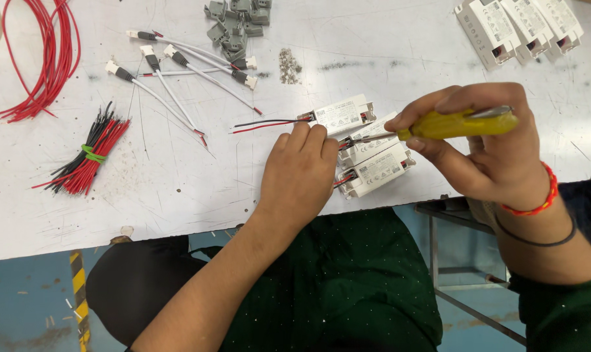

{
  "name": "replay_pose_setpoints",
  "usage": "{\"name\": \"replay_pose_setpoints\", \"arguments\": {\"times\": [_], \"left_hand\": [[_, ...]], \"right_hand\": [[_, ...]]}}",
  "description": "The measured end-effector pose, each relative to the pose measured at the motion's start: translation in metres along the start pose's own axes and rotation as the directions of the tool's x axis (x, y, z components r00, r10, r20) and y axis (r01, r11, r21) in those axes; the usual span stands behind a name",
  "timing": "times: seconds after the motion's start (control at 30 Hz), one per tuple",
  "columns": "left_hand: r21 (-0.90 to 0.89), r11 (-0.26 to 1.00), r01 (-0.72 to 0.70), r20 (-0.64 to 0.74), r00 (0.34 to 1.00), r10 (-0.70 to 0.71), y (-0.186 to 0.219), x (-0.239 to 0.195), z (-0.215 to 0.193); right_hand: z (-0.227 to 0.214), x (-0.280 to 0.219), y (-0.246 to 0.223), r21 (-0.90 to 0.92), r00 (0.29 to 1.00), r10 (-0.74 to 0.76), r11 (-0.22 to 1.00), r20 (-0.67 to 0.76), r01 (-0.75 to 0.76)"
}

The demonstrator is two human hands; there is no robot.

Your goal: The person assembles small white electrical modules by inserting red and black wires into terminal blocks and tightening them with a yellow-handled screwdriver. They handle multiple modules, attach gray plastic clips, and place finished units aside on the table.

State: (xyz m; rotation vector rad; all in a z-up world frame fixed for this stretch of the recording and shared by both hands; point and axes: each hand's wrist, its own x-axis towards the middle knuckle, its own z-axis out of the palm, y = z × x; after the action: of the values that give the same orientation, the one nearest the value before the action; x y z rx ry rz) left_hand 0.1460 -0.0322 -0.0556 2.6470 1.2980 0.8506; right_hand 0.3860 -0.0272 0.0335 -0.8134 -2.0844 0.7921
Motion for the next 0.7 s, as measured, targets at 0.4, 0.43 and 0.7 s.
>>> {"name": "replay_pose_setpoints", "arguments": {"times": [0.4, 0.43, 0.7], "left_hand": [[-0.016, 1.0, -0.006, -0.014, 1.0, 0.006, -0.0007, 0.0019, 0.0012], [-0.026, 1.0, -0.005, -0.014, 1.0, 0.004, -0.0013, 0.002, 0.0008], [-0.039, 0.999, -0.005, -0.011, 1.0, 0.004, -0.0004, 0.0025, -0.0016]], "right_hand": [[-0.0024, 0.002, 0.0002, -0.103, 0.996, -0.048, 0.993, 0.071, 0.055], [-0.0007, 0.0015, -0.0006, -0.12, 0.997, -0.037, 0.992, 0.064, 0.044], [-0.0003, 0.0056, -0.0009, -0.122, 0.997, -0.063, 0.99, 0.052, 0.069]]}}
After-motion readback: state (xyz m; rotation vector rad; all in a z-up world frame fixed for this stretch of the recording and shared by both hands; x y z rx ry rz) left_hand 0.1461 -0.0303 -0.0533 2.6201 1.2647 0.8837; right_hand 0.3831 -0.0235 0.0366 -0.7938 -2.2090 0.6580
